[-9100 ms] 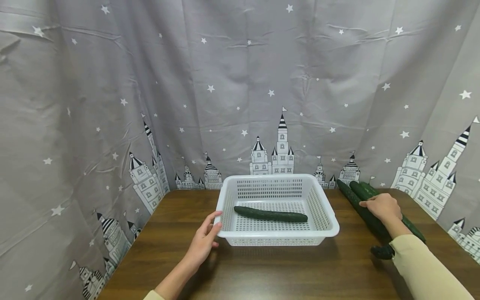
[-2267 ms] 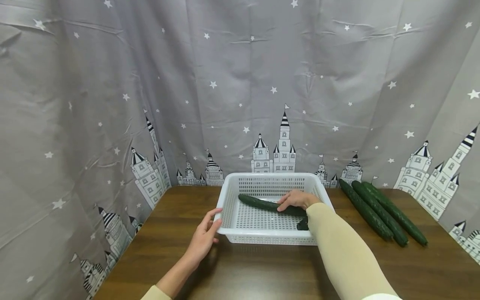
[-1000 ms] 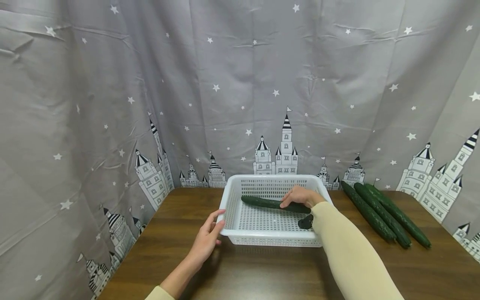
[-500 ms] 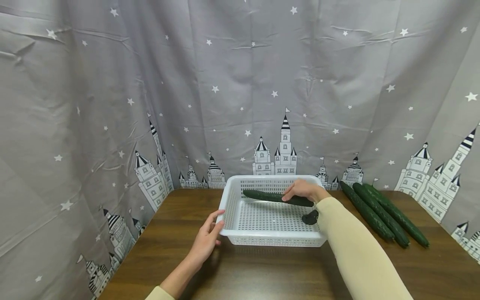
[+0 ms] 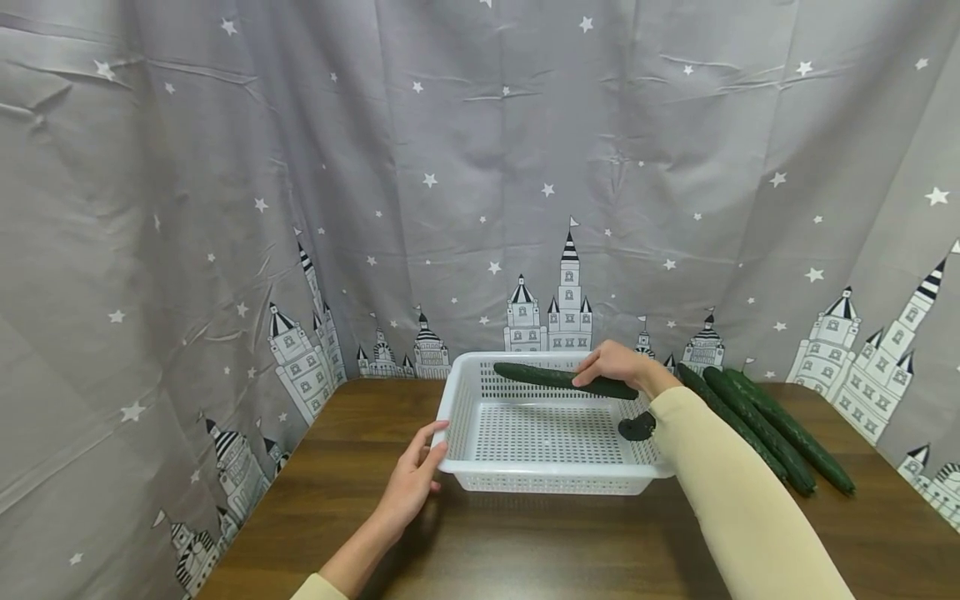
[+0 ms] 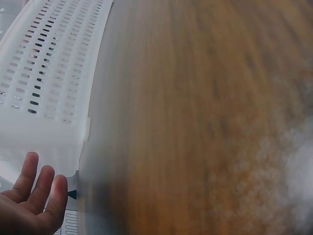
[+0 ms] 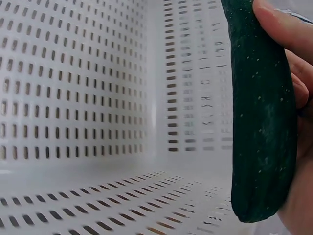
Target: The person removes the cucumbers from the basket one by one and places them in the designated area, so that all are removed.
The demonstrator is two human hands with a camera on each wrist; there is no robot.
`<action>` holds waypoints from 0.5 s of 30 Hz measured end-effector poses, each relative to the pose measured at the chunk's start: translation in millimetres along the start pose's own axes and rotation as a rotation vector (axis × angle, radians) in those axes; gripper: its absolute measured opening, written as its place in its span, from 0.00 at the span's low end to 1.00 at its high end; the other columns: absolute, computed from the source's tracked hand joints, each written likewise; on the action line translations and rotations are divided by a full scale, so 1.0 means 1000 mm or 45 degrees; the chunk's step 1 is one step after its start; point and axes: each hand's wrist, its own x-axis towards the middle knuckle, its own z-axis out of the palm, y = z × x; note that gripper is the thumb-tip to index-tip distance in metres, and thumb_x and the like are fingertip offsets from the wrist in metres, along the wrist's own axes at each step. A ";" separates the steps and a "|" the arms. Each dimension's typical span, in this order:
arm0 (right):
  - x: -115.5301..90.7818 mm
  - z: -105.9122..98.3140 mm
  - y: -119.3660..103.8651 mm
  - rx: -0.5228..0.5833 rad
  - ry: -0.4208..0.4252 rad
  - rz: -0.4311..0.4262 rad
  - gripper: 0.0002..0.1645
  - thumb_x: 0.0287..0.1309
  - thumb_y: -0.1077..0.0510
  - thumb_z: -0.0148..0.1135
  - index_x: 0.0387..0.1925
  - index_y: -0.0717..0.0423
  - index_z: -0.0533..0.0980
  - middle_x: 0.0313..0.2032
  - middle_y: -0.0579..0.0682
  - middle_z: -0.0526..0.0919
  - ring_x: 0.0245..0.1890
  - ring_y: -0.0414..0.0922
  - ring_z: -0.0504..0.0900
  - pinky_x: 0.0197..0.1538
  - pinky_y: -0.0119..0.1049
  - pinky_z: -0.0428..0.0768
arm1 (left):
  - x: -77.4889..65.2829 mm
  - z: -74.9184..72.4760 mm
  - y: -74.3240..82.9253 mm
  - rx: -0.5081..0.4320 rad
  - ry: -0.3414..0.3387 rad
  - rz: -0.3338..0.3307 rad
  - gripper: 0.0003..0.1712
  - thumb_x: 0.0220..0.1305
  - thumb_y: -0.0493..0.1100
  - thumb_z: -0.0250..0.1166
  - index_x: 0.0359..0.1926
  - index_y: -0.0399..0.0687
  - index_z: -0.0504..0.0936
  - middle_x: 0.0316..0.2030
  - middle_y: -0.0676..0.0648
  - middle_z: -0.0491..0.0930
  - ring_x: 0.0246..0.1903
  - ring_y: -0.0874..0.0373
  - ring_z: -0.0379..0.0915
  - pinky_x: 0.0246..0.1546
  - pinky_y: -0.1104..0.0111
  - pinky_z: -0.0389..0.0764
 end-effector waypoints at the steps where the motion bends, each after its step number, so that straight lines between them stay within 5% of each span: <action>1: -0.001 -0.002 0.000 -0.001 0.007 -0.011 0.24 0.56 0.52 0.74 0.52 0.59 0.84 0.64 0.62 0.77 0.70 0.63 0.66 0.70 0.58 0.66 | 0.002 0.000 -0.004 -0.003 -0.005 0.003 0.23 0.77 0.46 0.55 0.70 0.54 0.69 0.50 0.34 0.80 0.39 0.55 0.73 0.35 0.59 0.79; 6: -0.008 -0.011 0.000 0.010 0.046 -0.062 0.25 0.56 0.51 0.74 0.52 0.60 0.84 0.61 0.62 0.79 0.67 0.61 0.71 0.66 0.53 0.73 | 0.001 -0.001 -0.010 -0.024 -0.025 0.031 0.24 0.76 0.49 0.56 0.70 0.56 0.68 0.49 0.36 0.80 0.39 0.56 0.73 0.33 0.61 0.79; 12: -0.020 -0.025 -0.001 0.077 0.086 -0.095 0.25 0.57 0.53 0.73 0.53 0.63 0.83 0.56 0.63 0.82 0.48 0.50 0.85 0.45 0.39 0.84 | -0.001 -0.002 -0.010 -0.022 -0.017 0.036 0.23 0.76 0.49 0.56 0.69 0.57 0.70 0.48 0.35 0.80 0.38 0.57 0.74 0.33 0.62 0.79; 15: -0.027 -0.034 -0.002 0.084 0.119 -0.095 0.25 0.58 0.54 0.72 0.54 0.64 0.82 0.57 0.65 0.81 0.46 0.48 0.86 0.43 0.37 0.84 | 0.002 -0.002 -0.008 -0.023 -0.017 0.046 0.23 0.76 0.49 0.56 0.69 0.57 0.70 0.48 0.35 0.80 0.38 0.57 0.74 0.33 0.62 0.79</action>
